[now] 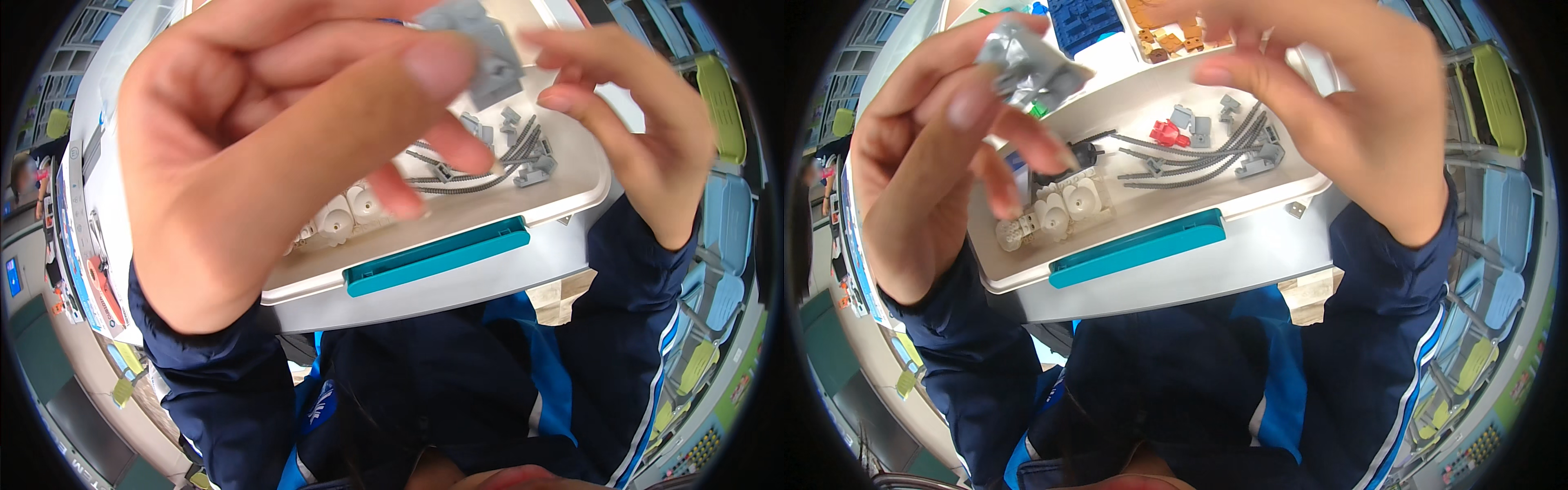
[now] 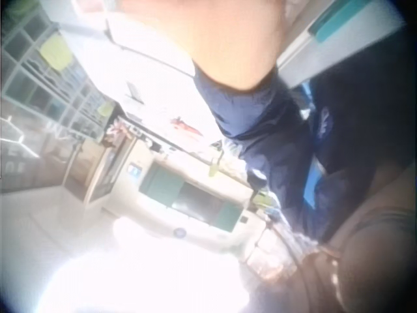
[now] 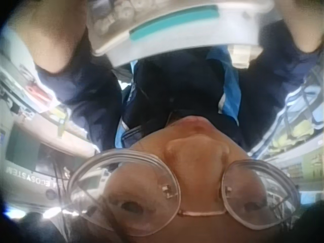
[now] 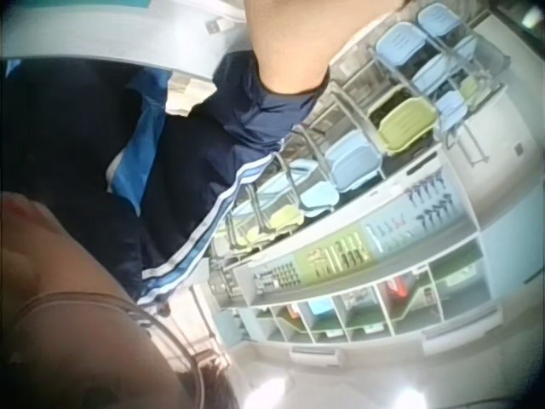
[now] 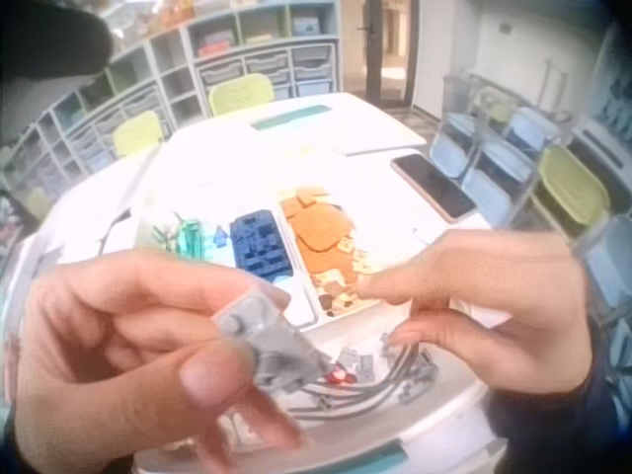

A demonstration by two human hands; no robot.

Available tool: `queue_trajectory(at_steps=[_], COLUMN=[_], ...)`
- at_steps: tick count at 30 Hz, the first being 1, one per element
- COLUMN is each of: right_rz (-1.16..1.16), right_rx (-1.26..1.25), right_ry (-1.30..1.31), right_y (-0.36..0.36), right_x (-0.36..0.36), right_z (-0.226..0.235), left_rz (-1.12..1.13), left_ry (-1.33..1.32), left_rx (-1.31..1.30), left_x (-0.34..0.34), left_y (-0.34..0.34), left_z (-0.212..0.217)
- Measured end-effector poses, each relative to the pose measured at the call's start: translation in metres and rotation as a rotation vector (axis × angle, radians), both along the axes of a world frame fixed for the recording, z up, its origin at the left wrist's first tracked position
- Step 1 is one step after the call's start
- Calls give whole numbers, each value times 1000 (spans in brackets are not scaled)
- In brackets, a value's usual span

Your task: The person assembles small plastic building blocks from a compartmentalized tray. They connect black spherical pieces onto a rod, then join gray rectangular blocks together, and finally handle tan-colored blocks.

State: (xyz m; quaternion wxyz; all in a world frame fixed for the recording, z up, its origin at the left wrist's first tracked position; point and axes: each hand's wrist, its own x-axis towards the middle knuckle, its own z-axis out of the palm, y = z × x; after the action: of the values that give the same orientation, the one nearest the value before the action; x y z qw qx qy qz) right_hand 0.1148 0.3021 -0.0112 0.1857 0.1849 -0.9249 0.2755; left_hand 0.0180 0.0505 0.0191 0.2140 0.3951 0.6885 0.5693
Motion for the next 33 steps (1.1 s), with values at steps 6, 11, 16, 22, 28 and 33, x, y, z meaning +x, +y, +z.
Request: queue_trajectory(at_steps=[6,11,16,22,28,33], right_rz=[-34,18,76,115,-24,-54], right_rx=[573,538,318,139,407,542], right_ry=[-174,-302,-326,-377,-338,-188], right_y=[-9,-5,-3,-2,-9,-21], right_x=[-3,-12,-14,-11,-10,-14], right_z=[-30,-39,-30,-12,-32,-33], left_rz=[57,142,153,163,204,205], left_ry=[-231,-528,-490,-517,-533,-528], left_rx=[41,59,121,210,207,224], left_x=[10,31,30,31,31,28], left_y=[-25,-16,-17,-15,-15,-17], left_z=[-19,-24,-43,-52,-49,-52])
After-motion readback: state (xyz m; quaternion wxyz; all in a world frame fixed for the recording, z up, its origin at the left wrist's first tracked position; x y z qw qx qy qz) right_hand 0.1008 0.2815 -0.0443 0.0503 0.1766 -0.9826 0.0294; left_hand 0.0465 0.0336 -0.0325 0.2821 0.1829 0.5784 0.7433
